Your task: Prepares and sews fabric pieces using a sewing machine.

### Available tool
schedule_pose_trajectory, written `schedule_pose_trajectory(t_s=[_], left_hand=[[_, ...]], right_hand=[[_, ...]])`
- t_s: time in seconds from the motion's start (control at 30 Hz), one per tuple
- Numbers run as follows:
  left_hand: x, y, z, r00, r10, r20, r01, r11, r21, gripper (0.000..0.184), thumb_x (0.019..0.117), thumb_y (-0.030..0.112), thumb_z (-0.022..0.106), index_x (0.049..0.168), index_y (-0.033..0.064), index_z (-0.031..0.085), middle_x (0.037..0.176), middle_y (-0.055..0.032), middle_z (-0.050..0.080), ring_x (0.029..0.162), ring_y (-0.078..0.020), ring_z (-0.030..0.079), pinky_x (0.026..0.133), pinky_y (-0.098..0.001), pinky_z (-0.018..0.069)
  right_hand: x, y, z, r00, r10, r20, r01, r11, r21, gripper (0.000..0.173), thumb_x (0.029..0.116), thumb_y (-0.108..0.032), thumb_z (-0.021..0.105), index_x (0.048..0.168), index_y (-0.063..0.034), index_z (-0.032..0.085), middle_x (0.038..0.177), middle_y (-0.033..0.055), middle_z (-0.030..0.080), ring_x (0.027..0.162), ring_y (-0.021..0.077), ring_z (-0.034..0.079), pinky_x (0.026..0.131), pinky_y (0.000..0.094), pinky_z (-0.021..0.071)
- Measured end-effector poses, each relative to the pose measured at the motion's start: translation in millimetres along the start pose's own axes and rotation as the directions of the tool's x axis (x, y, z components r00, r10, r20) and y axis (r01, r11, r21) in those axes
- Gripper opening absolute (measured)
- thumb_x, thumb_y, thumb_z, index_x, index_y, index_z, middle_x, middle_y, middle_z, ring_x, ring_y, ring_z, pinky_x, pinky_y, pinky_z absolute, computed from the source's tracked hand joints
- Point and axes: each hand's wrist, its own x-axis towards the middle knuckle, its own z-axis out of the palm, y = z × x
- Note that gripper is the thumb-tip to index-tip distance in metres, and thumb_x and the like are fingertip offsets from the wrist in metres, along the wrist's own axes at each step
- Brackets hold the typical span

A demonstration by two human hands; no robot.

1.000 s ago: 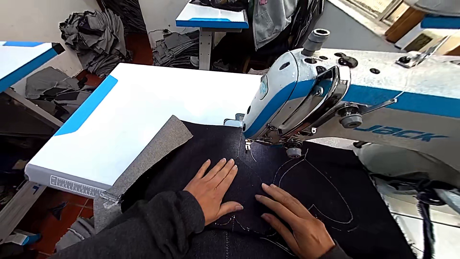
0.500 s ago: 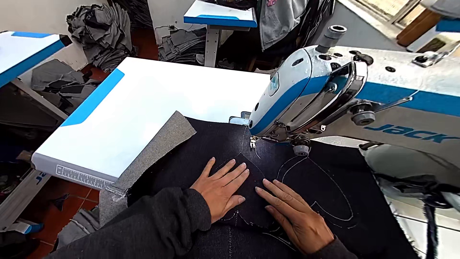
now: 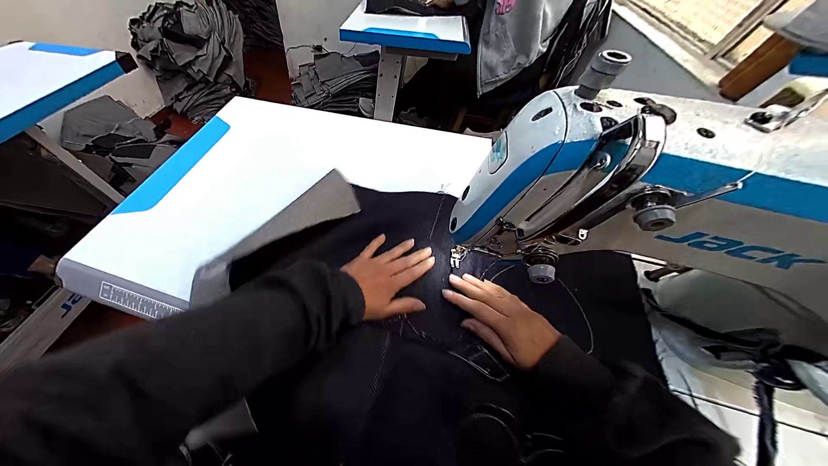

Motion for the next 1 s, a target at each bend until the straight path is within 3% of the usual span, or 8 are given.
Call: schedule_pose_trajectory(t_s=[0.13,0.2,0.3,0.37,0.5,0.63,0.8,1.0], left_hand=[[19,-48,-14,0.933,0.356,0.041,-0.357,0.934,-0.002,0.068,0.1030,0.051,0.043,0.156,0.0092,0.042,0.163,-0.0077,0.040,0.154,-0.0311,0.029,0.122,-0.0653,0.0192],[8,-31,-12,0.905,0.418,0.077,-0.420,0.907,0.007,0.068,0.1013,0.054,0.044,0.155,0.0112,0.046,0.162,-0.0052,0.041,0.154,-0.0290,0.030,0.122,-0.0658,0.0204],[-19,1,7,0.871,0.488,0.053,-0.486,0.873,-0.035,0.068,0.1015,0.057,0.036,0.152,0.0139,0.051,0.161,-0.0021,0.045,0.154,-0.0252,0.031,0.124,-0.0652,0.0164],[-24,1,12,0.848,0.526,0.062,-0.515,0.847,-0.130,0.069,0.1017,0.058,0.039,0.154,0.0145,0.048,0.162,-0.0052,0.042,0.155,-0.0251,0.029,0.126,-0.0626,0.0116],[-6,-20,8,0.808,0.588,0.032,-0.574,0.799,-0.180,0.069,0.0965,0.058,0.050,0.150,0.0146,0.053,0.154,-0.0136,0.051,0.151,-0.0300,0.037,0.126,-0.0594,0.0155],[25,-50,-10,0.750,0.655,0.090,-0.633,0.750,-0.191,0.070,0.0954,0.064,0.046,0.147,0.0184,0.057,0.156,-0.0099,0.050,0.151,-0.0279,0.037,0.125,-0.0560,0.0204],[55,-77,-10,0.664,0.747,0.030,-0.724,0.652,-0.227,0.078,0.0945,0.071,0.035,0.144,0.0174,0.060,0.149,-0.0114,0.057,0.147,-0.0268,0.044,0.125,-0.0533,0.0231],[71,-99,-13,0.663,0.749,-0.021,-0.737,0.647,-0.194,0.080,0.0961,0.071,0.032,0.145,0.0134,0.059,0.146,-0.0130,0.059,0.145,-0.0277,0.046,0.125,-0.0558,0.0224]], right_hand=[[7,-64,17,0.947,0.317,-0.053,-0.320,0.944,-0.084,0.049,0.1037,-0.036,0.046,0.135,-0.0028,0.065,0.144,0.0192,0.060,0.133,0.0401,0.058,0.107,0.0611,0.0465],[-8,-106,14,0.929,0.359,-0.086,-0.369,0.909,-0.194,0.054,0.1040,-0.046,0.044,0.132,-0.0071,0.069,0.137,0.0166,0.066,0.123,0.0364,0.066,0.097,0.0567,0.0546],[-34,-151,-10,0.928,0.374,0.006,-0.362,0.902,-0.234,0.057,0.1016,-0.059,0.048,0.132,-0.0158,0.071,0.136,0.0094,0.068,0.115,0.0267,0.069,0.085,0.0462,0.0528],[-48,-152,-9,0.941,0.339,-0.005,-0.333,0.921,-0.203,0.052,0.1015,-0.058,0.049,0.132,-0.0217,0.070,0.137,0.0043,0.068,0.113,0.0210,0.067,0.083,0.0393,0.0473],[-43,-140,9,0.947,0.305,-0.103,-0.319,0.929,-0.185,0.045,0.1036,-0.052,0.050,0.131,-0.0224,0.071,0.134,0.0039,0.069,0.107,0.0199,0.064,0.082,0.0355,0.0422],[-8,-149,22,0.906,0.397,-0.144,-0.422,0.865,-0.271,0.051,0.1033,-0.052,0.046,0.129,-0.0164,0.072,0.133,0.0098,0.070,0.103,0.0243,0.067,0.078,0.0395,0.0449],[17,-147,30,0.878,0.451,-0.161,-0.478,0.799,-0.365,0.060,0.1035,-0.056,0.039,0.131,-0.0142,0.071,0.135,0.0109,0.069,0.103,0.0244,0.066,0.079,0.0395,0.0432],[31,-115,27,0.889,0.428,-0.161,-0.457,0.827,-0.327,0.056,0.1022,-0.054,0.044,0.130,-0.0147,0.072,0.132,0.0113,0.070,0.100,0.0268,0.068,0.075,0.0413,0.0477]])
